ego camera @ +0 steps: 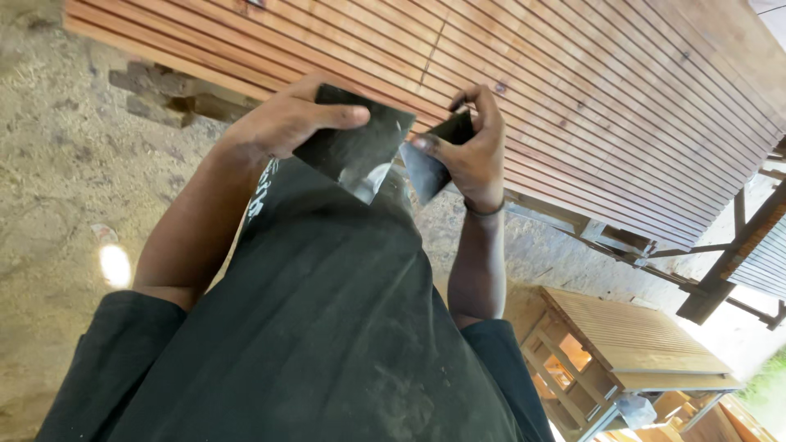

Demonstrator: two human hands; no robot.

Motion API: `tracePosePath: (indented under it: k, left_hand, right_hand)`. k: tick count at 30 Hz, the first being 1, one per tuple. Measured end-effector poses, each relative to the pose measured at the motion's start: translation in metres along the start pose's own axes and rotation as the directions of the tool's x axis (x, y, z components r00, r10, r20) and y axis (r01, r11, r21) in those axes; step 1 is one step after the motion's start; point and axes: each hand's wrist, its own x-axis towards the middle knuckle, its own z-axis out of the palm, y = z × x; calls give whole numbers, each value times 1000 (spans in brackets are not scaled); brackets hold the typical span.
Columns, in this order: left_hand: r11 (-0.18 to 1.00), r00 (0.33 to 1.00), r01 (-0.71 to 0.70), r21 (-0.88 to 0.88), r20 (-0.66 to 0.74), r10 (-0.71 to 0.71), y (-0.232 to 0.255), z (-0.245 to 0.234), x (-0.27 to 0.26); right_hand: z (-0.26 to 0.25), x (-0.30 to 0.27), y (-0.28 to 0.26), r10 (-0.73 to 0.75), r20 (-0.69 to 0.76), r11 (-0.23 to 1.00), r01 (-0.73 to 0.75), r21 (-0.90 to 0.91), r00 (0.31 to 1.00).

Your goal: The person sands a wooden slatted surface using a sanding block held in the right hand. They move the block back and forth along the grain of the wood planks. Another person is visible in the background performing a similar task.

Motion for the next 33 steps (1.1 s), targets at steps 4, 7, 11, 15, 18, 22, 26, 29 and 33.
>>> tracePosePath:
  k: [4, 7, 11, 15, 18, 22, 26, 29, 33]
  left_hand:
    - [979, 994, -28, -200, -107, 7, 1, -27, -13]
    - [987, 986, -115, -112, -134, 100, 2, -37, -15]
    - [978, 966, -202, -49, -174, 191, 7, -31, -7]
    - [962, 956, -263, -72, -156, 250, 17, -22, 2]
    - [972, 953, -231, 33, -195, 233, 25, -16, 5]
    - [959, 944, -259, 117, -178, 277, 29, -6, 9]
    - [954, 941, -260, 149, -183, 285, 32, 0, 15]
    - [949, 938, -258, 180, -188, 291, 26, 4, 21]
    - [971, 947, -132, 197, -266, 182, -5, -5, 32]
  right_hand:
    - [0, -14, -1, -60, -74, 990, 50, -134, 995]
    - [-2, -23, -7, 31, -63, 999, -34, -43, 998]
    - [5, -33, -22, -121, 17, 993, 120, 20, 993]
    - [17, -32, -44, -338, 55, 892, 338, -300, 940]
    - [21, -31, -61, -488, 171, 635, 482, -604, 856]
    - [23, -29, -69, -497, 223, 476, 478, -738, 839]
    - [23, -22, -65, -516, 229, 440, 485, -756, 825]
    - [22, -16, -61, -496, 264, 453, 506, -734, 827]
    - [21, -18, -36, -375, 302, 534, 471, -702, 876]
